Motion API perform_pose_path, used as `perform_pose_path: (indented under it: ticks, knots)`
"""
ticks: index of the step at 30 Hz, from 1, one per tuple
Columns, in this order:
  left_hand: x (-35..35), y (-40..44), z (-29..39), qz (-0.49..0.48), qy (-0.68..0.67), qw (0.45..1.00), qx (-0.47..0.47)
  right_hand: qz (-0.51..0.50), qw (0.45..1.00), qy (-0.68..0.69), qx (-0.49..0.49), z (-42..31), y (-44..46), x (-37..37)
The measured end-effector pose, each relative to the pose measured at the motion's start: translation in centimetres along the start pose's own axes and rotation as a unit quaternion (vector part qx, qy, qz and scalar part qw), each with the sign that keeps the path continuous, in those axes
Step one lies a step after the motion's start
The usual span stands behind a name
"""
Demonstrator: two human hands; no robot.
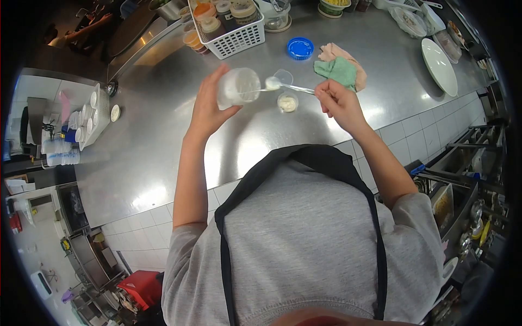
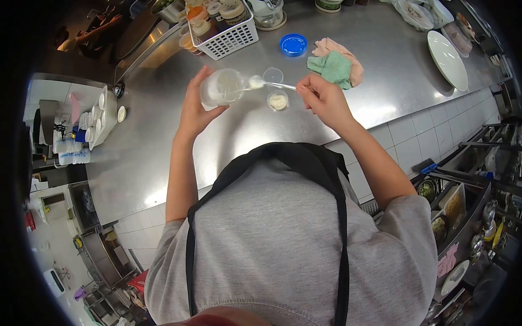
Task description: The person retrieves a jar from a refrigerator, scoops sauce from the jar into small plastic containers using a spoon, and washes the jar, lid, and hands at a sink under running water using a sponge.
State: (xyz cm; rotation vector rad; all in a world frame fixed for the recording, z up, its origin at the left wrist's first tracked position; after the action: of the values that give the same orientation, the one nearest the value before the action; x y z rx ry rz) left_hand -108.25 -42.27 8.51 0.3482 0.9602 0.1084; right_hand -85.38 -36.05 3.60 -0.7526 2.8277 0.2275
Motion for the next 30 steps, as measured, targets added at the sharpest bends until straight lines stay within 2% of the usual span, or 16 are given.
perform_pose_path:
  ticks: [1, 2, 4, 6, 7, 8, 10, 12, 14, 16, 19, 20, 22, 26, 28, 30]
  knots:
    - [0.2, -0.8, -2.2, 0.035, -0.039, 0.998, -0.047, 0.006, 0.99, -0.122, -0.067, -0.2, -0.5, -0.5]
    - [0.5, -1.6, -4.2, 0.069, -0.079, 0.99, -0.094, 0.007, 0.99, -0.123, -0.064, 0.6, -0.9, -0.5]
    - [2.1, -3.2, -6.3, 0.064, -0.093, 0.985, -0.134, 0.046, 0.93, -0.306, -0.196, -1.5, -2.2, -0.4]
    - [2.7, -5.1, -9.0, 0.141, -0.118, 0.967, -0.178, 0.036, 0.924, -0.336, -0.177, -0.6, -2.4, -0.3]
    - [2.9, -5.8, -9.7, 0.162, -0.134, 0.961, -0.18, 0.036, 0.908, -0.36, -0.213, -0.6, -2.5, 0.0]
    - [3.1, -6.1, -9.9, 0.161, -0.135, 0.961, -0.18, 0.035, 0.889, -0.383, -0.249, -0.8, -2.8, 0.3]
    - [3.1, -7.1, -11.5, 0.196, -0.178, 0.937, -0.228, 0.021, 0.88, -0.398, -0.258, -0.8, -3.0, 0.8]
    - [3.2, -7.4, -11.7, 0.195, -0.215, 0.928, -0.233, 0.004, 0.869, -0.413, -0.27, -1.3, -2.9, 1.3]
    - [3.5, -7.8, -11.8, 0.193, -0.25, 0.918, -0.238, 0.04, 0.857, -0.42, -0.295, -3.0, -3.1, 1.1]
    - [1.4, -8.7, -10.0, 0.273, -0.022, 0.941, -0.199, 0.027, 0.854, -0.426, -0.299, -2.3, -3.0, 1.5]
    - [-0.2, -9.0, -6.0, 0.314, 0.043, 0.935, -0.158, 0.031, 0.848, -0.429, -0.309, -3.1, -3.0, 1.6]
    - [0.1, -8.9, -5.2, 0.314, 0.044, 0.935, -0.161, 0.047, 0.848, -0.425, -0.314, -3.6, -3.1, 1.4]
    - [1.6, -8.4, -2.4, 0.288, -0.008, 0.953, -0.093, 0.034, 0.846, -0.429, -0.314, -2.8, -3.0, 1.7]
    - [6.1, -6.2, -0.7, 0.202, -0.102, 0.969, -0.104, 0.065, 0.842, -0.43, -0.319, -3.6, -3.5, 1.0]
    - [8.8, -5.1, -0.6, 0.13, -0.159, 0.969, -0.14, 0.053, 0.844, -0.436, -0.309, -2.7, -3.5, 0.8]
    - [10.5, -4.1, 0.1, 0.098, -0.156, 0.971, -0.152, 0.042, 0.844, -0.44, -0.305, -2.5, -3.3, 0.7]
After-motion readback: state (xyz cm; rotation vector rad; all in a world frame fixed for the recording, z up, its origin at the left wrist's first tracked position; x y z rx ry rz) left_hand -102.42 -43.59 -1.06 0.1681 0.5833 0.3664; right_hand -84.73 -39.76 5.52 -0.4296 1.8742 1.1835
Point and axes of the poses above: each hand's wrist, its own y-axis towards the middle knuckle, its own x-axis out of the palm, z = x × y, the point moved 10 cm from there along y, towards the middle knuckle, and after that the axes turned 5 degrees about -x, right-handed, at the moved point
